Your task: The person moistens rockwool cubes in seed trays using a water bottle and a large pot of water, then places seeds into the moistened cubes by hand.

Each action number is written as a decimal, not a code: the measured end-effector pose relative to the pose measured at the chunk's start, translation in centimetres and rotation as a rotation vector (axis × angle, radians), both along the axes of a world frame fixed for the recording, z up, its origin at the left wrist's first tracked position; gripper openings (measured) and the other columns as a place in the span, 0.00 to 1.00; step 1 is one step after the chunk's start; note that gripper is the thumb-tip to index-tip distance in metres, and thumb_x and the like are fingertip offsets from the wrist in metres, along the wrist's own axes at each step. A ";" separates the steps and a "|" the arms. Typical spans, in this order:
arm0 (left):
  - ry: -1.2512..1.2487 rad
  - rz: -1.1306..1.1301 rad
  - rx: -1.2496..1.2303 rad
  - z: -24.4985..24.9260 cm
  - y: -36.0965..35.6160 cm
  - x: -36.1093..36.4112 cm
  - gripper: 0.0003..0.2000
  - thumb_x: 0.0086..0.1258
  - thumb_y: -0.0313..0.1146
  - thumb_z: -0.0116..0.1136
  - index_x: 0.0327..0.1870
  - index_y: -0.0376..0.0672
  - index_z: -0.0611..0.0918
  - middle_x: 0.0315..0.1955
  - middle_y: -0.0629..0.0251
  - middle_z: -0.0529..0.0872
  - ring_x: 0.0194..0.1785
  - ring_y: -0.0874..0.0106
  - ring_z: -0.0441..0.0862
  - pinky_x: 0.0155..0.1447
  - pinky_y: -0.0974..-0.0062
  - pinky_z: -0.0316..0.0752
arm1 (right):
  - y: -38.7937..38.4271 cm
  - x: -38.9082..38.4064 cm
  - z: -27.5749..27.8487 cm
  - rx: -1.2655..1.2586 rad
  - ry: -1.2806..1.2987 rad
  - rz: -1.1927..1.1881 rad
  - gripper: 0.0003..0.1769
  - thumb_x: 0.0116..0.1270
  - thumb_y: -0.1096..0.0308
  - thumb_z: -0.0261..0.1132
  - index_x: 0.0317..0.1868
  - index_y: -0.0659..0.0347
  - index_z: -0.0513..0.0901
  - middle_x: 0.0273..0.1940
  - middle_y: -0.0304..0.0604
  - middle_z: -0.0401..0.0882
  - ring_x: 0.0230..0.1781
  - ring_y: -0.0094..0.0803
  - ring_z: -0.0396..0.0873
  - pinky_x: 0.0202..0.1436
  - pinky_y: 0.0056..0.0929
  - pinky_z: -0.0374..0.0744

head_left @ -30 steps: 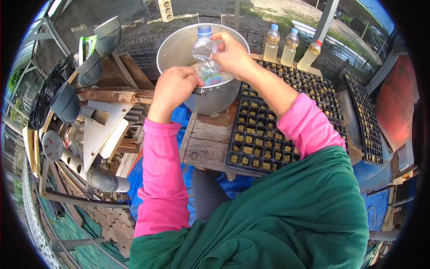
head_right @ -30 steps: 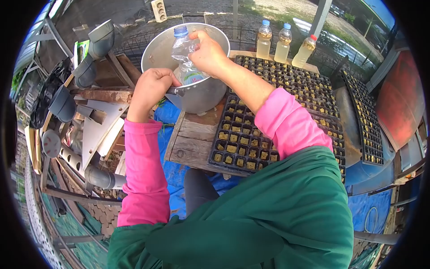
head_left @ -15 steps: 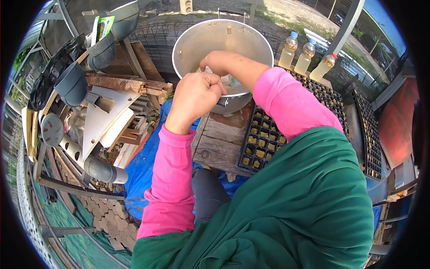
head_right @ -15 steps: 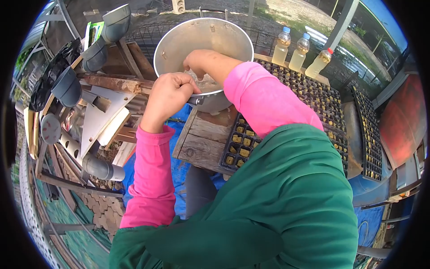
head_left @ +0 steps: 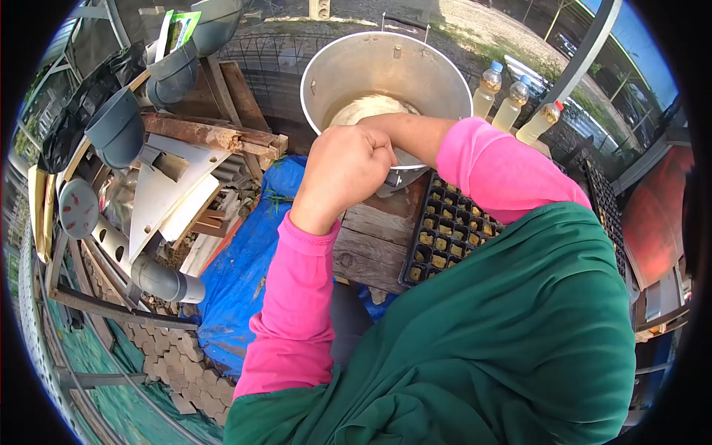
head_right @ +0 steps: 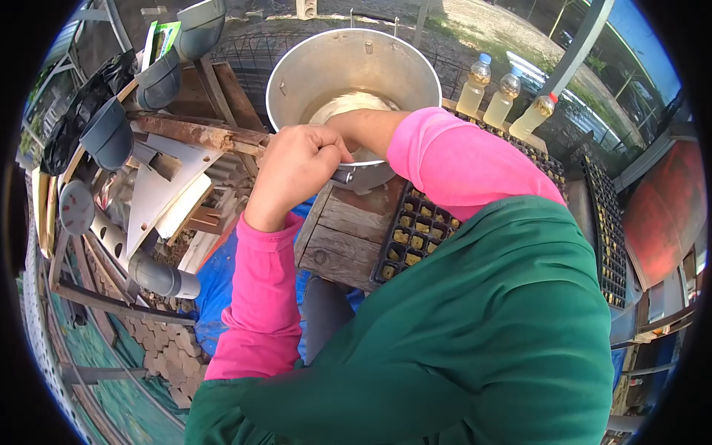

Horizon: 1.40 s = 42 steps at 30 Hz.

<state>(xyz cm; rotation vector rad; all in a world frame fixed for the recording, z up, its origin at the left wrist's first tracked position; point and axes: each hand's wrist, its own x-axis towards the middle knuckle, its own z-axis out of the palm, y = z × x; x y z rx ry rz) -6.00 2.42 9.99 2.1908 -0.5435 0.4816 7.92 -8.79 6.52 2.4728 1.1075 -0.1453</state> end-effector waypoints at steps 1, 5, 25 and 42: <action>-0.010 -0.001 0.003 -0.2 0.0 -0.1 0.10 0.56 0.29 0.51 0.26 0.38 0.86 0.25 0.53 0.85 0.30 0.57 0.84 0.37 0.66 0.77 | 0.1 -0.1 0.1 -0.005 -0.019 -0.002 0.18 0.61 0.60 0.66 0.51 0.50 0.85 0.54 0.41 0.81 0.58 0.43 0.76 0.54 0.41 0.76; -0.077 -0.021 -0.005 -0.9 -0.1 -0.6 0.09 0.56 0.28 0.51 0.25 0.39 0.86 0.25 0.54 0.85 0.30 0.55 0.84 0.37 0.64 0.77 | 0.3 -0.9 -0.6 -0.033 -0.097 -0.001 0.18 0.60 0.59 0.67 0.51 0.50 0.85 0.54 0.40 0.81 0.58 0.42 0.75 0.53 0.41 0.76; -0.146 0.022 0.030 -1.1 -0.5 -0.6 0.09 0.57 0.28 0.51 0.25 0.40 0.85 0.25 0.55 0.85 0.30 0.54 0.83 0.36 0.62 0.76 | 0.5 -0.5 2.1 0.029 -0.106 -0.239 0.22 0.68 0.60 0.58 0.63 0.41 0.74 0.54 0.43 0.82 0.56 0.45 0.80 0.50 0.58 0.73; -0.213 -0.013 0.050 -1.2 -0.8 -0.9 0.08 0.57 0.27 0.52 0.23 0.39 0.84 0.24 0.55 0.84 0.30 0.54 0.82 0.37 0.59 0.76 | -1.1 1.6 1.6 0.782 0.149 -0.173 0.27 0.54 0.57 0.76 0.50 0.49 0.71 0.43 0.48 0.81 0.51 0.47 0.77 0.51 0.44 0.74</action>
